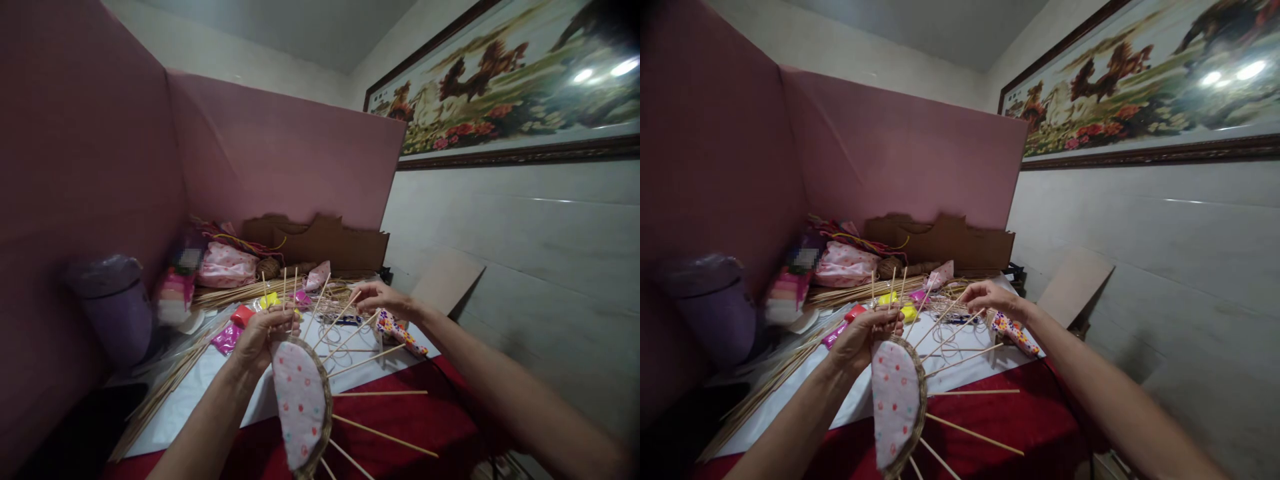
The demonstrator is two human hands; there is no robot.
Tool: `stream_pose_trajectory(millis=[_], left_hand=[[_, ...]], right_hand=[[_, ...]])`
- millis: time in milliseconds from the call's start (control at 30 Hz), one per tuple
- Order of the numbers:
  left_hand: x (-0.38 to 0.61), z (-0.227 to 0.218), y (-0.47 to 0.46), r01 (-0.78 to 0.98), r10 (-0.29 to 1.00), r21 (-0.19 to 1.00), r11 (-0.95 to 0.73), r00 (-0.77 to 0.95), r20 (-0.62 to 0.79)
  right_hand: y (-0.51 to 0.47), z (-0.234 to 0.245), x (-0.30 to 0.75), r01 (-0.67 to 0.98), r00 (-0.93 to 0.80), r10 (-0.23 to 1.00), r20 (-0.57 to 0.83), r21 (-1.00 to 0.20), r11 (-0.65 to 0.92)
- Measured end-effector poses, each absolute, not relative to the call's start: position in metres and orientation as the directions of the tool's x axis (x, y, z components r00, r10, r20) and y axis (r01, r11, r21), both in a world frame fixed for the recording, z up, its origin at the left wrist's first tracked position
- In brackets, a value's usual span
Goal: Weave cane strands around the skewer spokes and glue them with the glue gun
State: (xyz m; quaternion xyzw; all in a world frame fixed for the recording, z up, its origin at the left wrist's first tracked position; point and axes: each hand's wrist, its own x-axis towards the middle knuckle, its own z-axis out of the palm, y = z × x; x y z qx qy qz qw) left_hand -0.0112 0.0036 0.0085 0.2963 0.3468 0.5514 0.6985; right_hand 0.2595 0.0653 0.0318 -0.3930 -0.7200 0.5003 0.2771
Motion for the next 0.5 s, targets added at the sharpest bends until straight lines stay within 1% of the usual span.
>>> stream_pose_trajectory(millis=[100,200,433,500], left_hand=[[-0.011,0.01,0.003,-0.553,0.976,0.804,0.219,0.133,-0.174],[-0.011,0.011,0.002,-0.55,0.975,0.806,0.221,0.119,-0.187],[-0.009,0.011,0.003,-0.543,0.973,0.808,0.23,0.106,-0.206],[-0.009,0.011,0.003,-0.543,0.973,0.807,0.231,0.106,-0.207]], right_hand=[[0.065,0.037,0.26,0.257,-0.461,0.882,0.098,-0.937,0.238],[0.066,0.041,0.259,0.23,-0.411,0.899,0.15,-0.937,0.261],[0.053,0.055,0.249,0.182,-0.353,0.896,0.268,-0.92,0.347],[0.048,0.058,0.247,0.179,-0.355,0.891,0.283,-0.915,0.362]])
